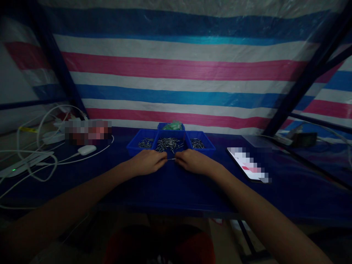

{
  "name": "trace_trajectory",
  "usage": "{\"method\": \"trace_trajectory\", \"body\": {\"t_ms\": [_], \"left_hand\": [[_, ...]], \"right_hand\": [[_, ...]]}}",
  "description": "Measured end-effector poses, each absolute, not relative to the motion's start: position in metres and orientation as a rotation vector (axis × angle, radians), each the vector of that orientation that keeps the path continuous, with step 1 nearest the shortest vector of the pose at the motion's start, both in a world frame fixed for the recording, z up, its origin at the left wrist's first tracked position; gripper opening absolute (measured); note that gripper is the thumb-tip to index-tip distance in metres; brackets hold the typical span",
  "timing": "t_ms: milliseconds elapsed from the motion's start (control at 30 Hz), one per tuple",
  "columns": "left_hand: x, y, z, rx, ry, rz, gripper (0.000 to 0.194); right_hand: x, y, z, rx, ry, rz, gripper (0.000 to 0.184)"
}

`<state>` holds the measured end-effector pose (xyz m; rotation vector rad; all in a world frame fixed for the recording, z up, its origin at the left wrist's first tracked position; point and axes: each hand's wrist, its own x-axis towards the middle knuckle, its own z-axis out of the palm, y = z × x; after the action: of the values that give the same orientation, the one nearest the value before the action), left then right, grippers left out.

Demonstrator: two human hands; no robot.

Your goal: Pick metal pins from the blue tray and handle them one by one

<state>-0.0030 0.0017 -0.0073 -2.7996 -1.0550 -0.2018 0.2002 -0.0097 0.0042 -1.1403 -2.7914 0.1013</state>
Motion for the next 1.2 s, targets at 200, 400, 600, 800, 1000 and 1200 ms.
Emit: {"method": "trace_trajectory", "body": {"t_ms": [200,400,600,800,1000,1200], "left_hand": [[-0.0035,0.0023,-0.0064,-2.829,-1.053,-0.206,0.025],[-0.0039,0.004,-0.0084,-2.809,-1.026,-0.223,0.027],[-0.0035,0.0031,-0.0075,-2.799,-1.053,-0.232,0.03],[-0.0032,0.0035,-0.0072,-2.806,-1.07,-0.249,0.03],[-0.002,0.0027,-0.0061,-2.835,-0.992,-0.337,0.025],[0.0011,0.001,-0.0024,-2.936,-0.879,-0.59,0.024]], "right_hand": [[0.2012,-0.0085,0.0025,-1.153,-2.789,0.109,0.02],[0.2019,-0.0069,0.0024,-1.163,-2.781,0.127,0.016],[0.202,-0.0067,0.0026,-1.195,-2.772,0.122,0.017],[0.2,-0.0085,0.0038,-1.171,-2.779,0.12,0.022],[0.2001,-0.0074,0.0019,-1.166,-2.773,0.144,0.024],[0.197,-0.0118,0.0049,-1.131,-2.767,0.224,0.026]]}}
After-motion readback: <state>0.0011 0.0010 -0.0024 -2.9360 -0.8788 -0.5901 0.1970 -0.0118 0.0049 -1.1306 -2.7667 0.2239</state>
